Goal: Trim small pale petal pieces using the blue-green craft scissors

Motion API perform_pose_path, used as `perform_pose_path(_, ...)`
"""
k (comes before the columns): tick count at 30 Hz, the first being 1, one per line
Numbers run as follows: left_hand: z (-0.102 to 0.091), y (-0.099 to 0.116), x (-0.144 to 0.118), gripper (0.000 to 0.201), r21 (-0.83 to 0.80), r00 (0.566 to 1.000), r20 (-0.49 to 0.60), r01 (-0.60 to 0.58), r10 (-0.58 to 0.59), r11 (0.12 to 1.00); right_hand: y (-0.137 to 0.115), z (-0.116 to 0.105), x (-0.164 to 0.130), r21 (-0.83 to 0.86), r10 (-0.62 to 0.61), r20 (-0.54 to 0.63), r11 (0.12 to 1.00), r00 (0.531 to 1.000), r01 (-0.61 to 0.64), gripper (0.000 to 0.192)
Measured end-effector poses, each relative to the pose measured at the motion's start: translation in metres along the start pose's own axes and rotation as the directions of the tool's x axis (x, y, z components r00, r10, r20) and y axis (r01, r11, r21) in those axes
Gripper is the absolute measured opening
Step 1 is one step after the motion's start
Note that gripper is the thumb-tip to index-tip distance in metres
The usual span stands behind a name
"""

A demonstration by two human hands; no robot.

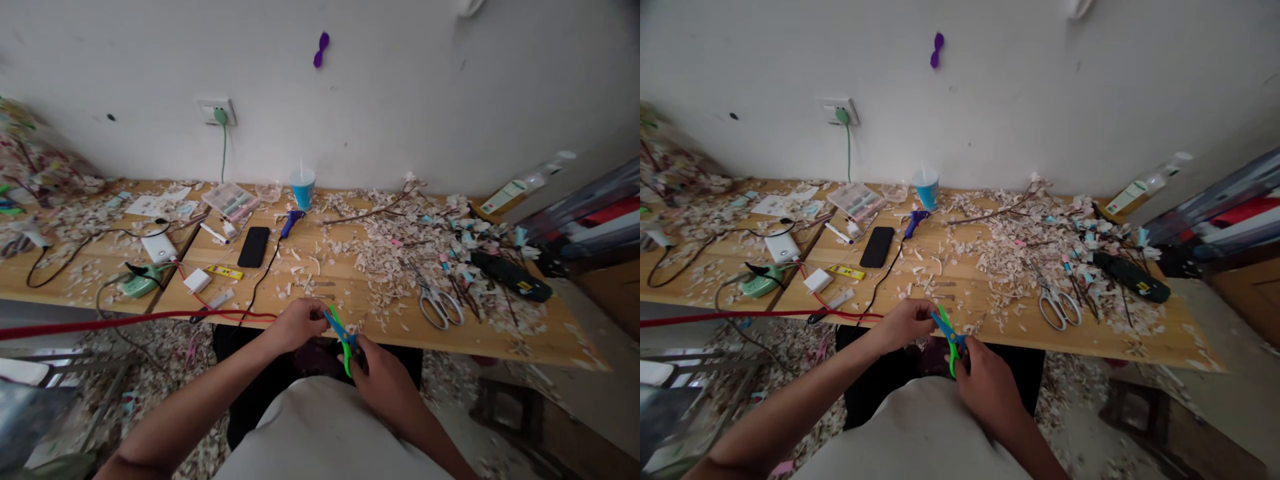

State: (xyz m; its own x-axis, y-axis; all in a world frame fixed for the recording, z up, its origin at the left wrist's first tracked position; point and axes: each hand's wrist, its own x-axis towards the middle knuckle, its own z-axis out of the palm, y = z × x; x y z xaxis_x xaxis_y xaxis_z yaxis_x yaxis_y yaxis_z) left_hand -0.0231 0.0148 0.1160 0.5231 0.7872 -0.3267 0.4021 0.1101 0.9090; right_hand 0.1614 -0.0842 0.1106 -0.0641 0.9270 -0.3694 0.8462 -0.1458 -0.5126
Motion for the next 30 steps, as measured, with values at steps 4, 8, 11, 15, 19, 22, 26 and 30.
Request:
perform_pose_path(4,-0.007,0.001,0.002,0.015,0.081,0.999,0.037,-0.015,0.012,0.997,0.001,-0.002,0.001,-0.087,0.009,-0.018,0.996,1.0,-0.01,0.013)
perform_pose_path(8,-0.013,-0.004,0.004,0.019,0.095,0.997,0.072,-0.031,0.025,0.995,0.01,-0.005,0.005,-0.127,0.043,-0.047,0.991,0.998,-0.049,0.017)
perform_pose_path(11,-0.013,-0.01,0.005,0.022,0.059,0.999,0.046,-0.003,0.0,0.998,0.021,-0.007,0.008,-0.086,0.082,-0.102,0.992,0.991,-0.091,0.02)
perform_pose_path(15,-0.013,-0.018,0.005,0.022,0.059,1.0,0.026,0.003,-0.005,0.998,0.028,-0.004,0.009,-0.04,0.08,-0.089,0.996,0.993,-0.084,0.021)
perform_pose_path(19,-0.017,-0.035,0.0,0.017,0.236,0.988,-0.154,0.045,-0.008,0.971,0.04,0.018,0.005,0.003,0.0,-0.019,1.0,1.0,0.0,0.021)
perform_pose_path(22,-0.02,-0.055,-0.009,0.014,0.349,0.922,-0.387,0.123,0.024,0.929,0.068,0.05,0.002,0.073,-0.016,0.054,0.997,0.998,0.012,0.022)
perform_pose_path(26,-0.019,-0.072,-0.015,0.019,0.475,0.856,-0.516,0.272,0.014,0.837,0.117,0.098,-0.001,0.149,0.088,0.037,0.984,0.995,-0.093,0.039)
perform_pose_path(30,-0.012,-0.079,-0.008,0.018,0.485,0.862,-0.501,0.351,-0.075,0.801,0.146,0.124,-0.002,0.164,0.145,0.016,0.976,0.989,-0.146,0.044)
